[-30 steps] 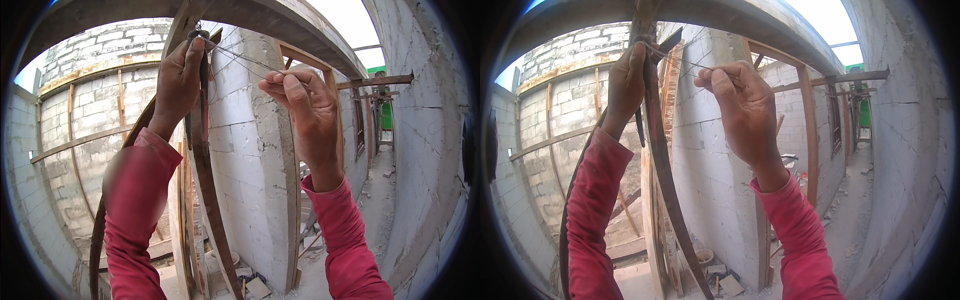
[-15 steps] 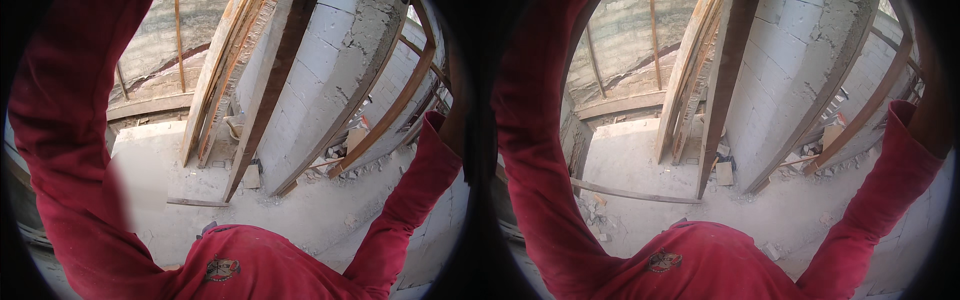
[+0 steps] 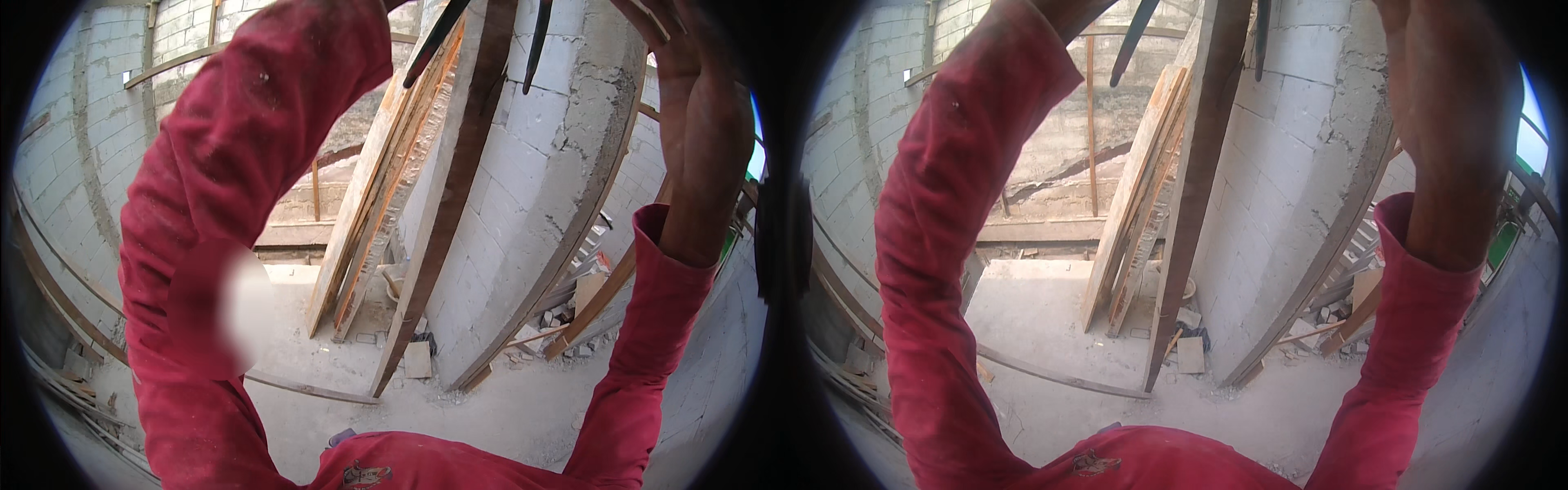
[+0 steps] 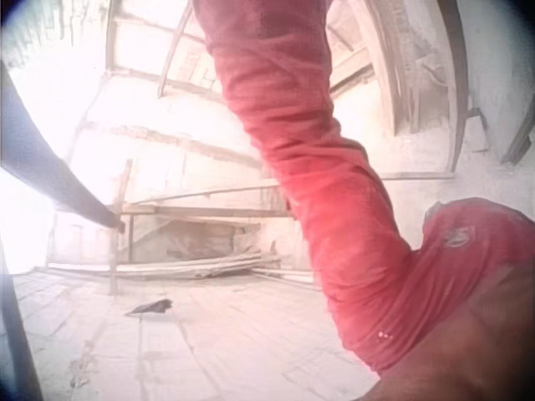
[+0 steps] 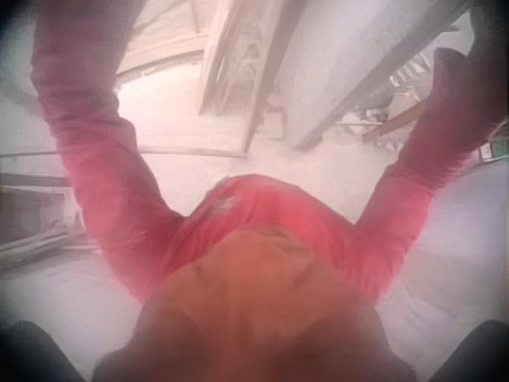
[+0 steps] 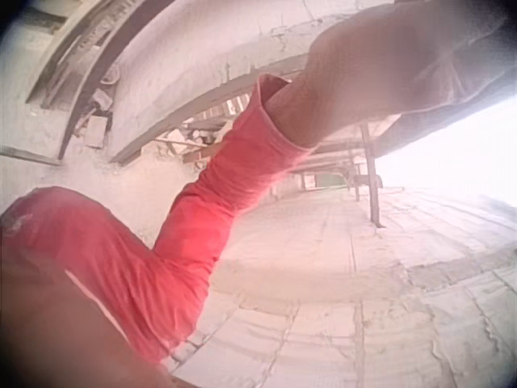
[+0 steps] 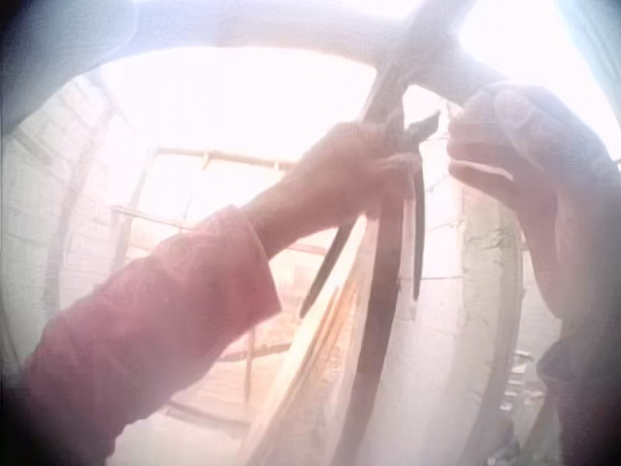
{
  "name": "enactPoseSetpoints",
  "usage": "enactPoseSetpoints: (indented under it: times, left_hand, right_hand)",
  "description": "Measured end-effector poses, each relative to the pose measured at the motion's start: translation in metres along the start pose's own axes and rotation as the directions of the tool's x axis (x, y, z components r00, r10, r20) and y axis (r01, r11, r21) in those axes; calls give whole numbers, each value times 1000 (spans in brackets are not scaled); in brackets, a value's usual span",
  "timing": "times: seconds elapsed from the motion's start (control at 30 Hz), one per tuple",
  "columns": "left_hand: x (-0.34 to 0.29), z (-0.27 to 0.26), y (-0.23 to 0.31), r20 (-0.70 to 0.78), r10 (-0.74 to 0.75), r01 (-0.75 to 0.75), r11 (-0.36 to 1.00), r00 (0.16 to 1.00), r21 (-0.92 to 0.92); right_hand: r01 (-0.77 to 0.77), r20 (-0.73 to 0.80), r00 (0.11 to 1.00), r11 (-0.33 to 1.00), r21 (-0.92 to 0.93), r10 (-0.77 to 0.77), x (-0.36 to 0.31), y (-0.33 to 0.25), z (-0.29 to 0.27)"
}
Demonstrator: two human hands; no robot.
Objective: The person removes metal and wooden supports from a wall and ceiling structure using pliers. They detach metal rods and wooden beams, then move through the room to continue dismantling the framework.
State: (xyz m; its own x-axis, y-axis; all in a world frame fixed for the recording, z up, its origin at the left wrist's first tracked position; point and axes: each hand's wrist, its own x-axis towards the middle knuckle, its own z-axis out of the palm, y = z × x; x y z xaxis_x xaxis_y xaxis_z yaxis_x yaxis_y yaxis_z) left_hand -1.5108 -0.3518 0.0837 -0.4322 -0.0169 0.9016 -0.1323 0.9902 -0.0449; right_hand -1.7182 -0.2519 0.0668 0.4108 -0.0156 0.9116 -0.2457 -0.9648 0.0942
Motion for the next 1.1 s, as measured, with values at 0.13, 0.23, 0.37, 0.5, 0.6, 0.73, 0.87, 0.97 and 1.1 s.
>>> enactPoseSetpoints:
  times: [0.13,0.23,0.37,0.5,0.6,0.73,0.87,0.97,1.1]
  left_hand:
    - [-17,-2,-11,-90,-86,62,970,992,-236]
    - [-35,2,-1,-75,-154,123,941,985,-316]
    - [-50,2,18,-68,-196,166,936,978,-309]
    - [-64,10,18,-331,-45,-29,976,943,-215]
    - [-67,4,23,-241,-16,-93,896,970,-434]
    - [-57,45,30,-414,52,-237,881,909,-409]
    - [-44,71,46,-488,91,-358,796,868,-488]
    - [-60,55,18,-476,136,-448,627,869,-638]
    - [-83,41,21,-558,-223,-424,449,799,-787]
  right_hand:
    - [178,-458,876,984,17,-150,-7,-25,-29]
    - [110,-497,866,991,81,-56,-19,-23,-52]
    - [-335,-86,937,941,53,339,-31,-31,-27]
    - [-452,291,772,809,-375,565,-49,-97,-36]
    - [-149,183,972,989,-5,148,-38,-123,-76]
    - [-167,-178,982,757,-631,68,44,-74,-46]
    - [-249,-55,966,847,-469,253,97,-43,-11]
    - [-275,-15,959,922,-273,282,123,-42,18]
    - [-381,-275,913,870,-313,300,143,-75,56]
